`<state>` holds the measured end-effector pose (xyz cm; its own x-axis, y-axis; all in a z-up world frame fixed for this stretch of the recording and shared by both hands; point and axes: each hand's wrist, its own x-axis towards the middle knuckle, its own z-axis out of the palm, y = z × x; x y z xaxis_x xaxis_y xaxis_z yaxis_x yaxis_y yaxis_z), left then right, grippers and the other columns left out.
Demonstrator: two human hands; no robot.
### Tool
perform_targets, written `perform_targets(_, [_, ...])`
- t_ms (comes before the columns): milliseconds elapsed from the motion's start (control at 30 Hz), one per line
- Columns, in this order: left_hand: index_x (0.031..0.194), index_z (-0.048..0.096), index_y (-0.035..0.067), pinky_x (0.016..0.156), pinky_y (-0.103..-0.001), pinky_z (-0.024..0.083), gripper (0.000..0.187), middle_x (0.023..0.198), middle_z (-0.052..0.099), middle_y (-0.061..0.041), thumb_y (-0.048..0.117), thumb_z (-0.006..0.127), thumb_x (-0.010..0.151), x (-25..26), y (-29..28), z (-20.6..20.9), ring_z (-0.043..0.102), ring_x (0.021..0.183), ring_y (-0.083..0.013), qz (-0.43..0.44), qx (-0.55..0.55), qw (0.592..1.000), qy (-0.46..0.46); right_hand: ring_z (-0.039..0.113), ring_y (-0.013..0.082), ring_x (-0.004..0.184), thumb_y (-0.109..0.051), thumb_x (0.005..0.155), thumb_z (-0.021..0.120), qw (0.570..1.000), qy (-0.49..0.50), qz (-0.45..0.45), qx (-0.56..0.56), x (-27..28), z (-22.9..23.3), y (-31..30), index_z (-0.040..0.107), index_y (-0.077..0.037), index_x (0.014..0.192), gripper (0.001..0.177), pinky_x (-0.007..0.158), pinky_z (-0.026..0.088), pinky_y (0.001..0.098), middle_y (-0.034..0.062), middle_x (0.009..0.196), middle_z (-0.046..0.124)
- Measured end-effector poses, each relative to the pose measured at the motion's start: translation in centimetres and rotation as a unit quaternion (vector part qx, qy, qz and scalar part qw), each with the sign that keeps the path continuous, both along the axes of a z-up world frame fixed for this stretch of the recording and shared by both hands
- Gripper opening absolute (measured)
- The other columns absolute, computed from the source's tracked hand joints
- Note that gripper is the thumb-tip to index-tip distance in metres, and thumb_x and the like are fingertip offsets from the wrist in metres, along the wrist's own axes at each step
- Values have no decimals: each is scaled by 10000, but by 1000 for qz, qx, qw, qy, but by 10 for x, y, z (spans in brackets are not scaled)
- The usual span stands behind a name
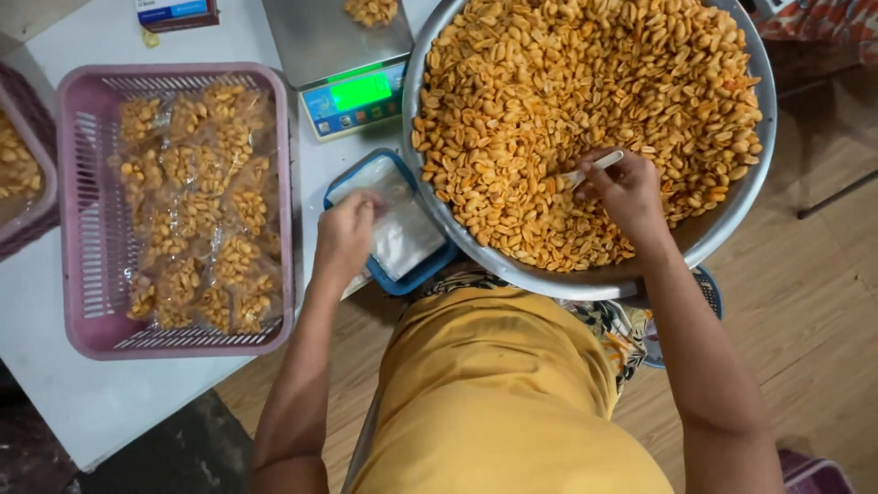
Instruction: Scooping snacks from a large bowl into small plastic bags and placing them in a basket.
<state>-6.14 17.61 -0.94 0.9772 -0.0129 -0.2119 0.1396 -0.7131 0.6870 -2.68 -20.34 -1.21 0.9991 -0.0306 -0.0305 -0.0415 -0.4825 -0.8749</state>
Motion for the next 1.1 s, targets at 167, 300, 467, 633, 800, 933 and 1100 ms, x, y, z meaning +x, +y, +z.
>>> perform_targets(167, [1025,722,3,697,-293,635,139,825,744,-90,40,637,922,4,-44,25,747,742,-167,68,-515,843,141,708,234,844,-14,992,662,972,80,-86,202,-3,-3,-8,648,88,1040,113,669,680,392,178,964,662])
perform_targets(300, [893,719,1,497,-273,545,40,665,602,-106,6,733,855,23,-84,-8,619,551,-162,44,-602,774,189,715,188,826,-71,989,688,971,44,-134,194,-9,69,11,669,6,1022,86,597,678,345,132,968,668])
perform_targets(467, [899,741,-48,300,-260,415,233,592,672,-156,-11,892,725,46,-125,-9,583,379,-146,-60,-565,819,76,692,218,906,-25,1057,672,969,-116,-83,202,-8,100,14,635,57,1062,90,634,674,359,201,1037,660])
perform_targets(633, [1054,688,2,498,-279,551,346,807,731,-145,113,885,791,53,-141,0,696,649,-158,-132,-519,843,39,702,365,882,111,1011,693,956,-291,28,-26,-11,111,28,707,103,1058,49,639,603,429,266,1010,678])
perform_targets(800, [1279,611,50,773,-367,634,407,1073,746,-166,94,779,911,60,-152,-13,741,999,-291,-244,-439,865,-4,704,425,816,121,1007,706,937,-336,44,-84,-8,104,18,732,98,1027,40,612,579,429,272,946,679])
perform_targets(933, [1278,552,99,810,-385,666,430,1217,687,-178,32,736,895,63,-155,7,730,1064,-309,-273,-376,885,18,686,320,816,98,1082,616,966,-257,-8,28,-12,112,14,655,135,1089,54,672,622,370,284,1014,667])
perform_targets(1100, [1266,558,112,788,-341,710,439,1188,710,-179,52,738,870,63,-160,25,765,1028,-293,-276,-307,909,56,681,236,897,-22,1129,611,976,-198,-42,81,-12,104,2,632,81,1127,105,752,647,316,195,1056,669])
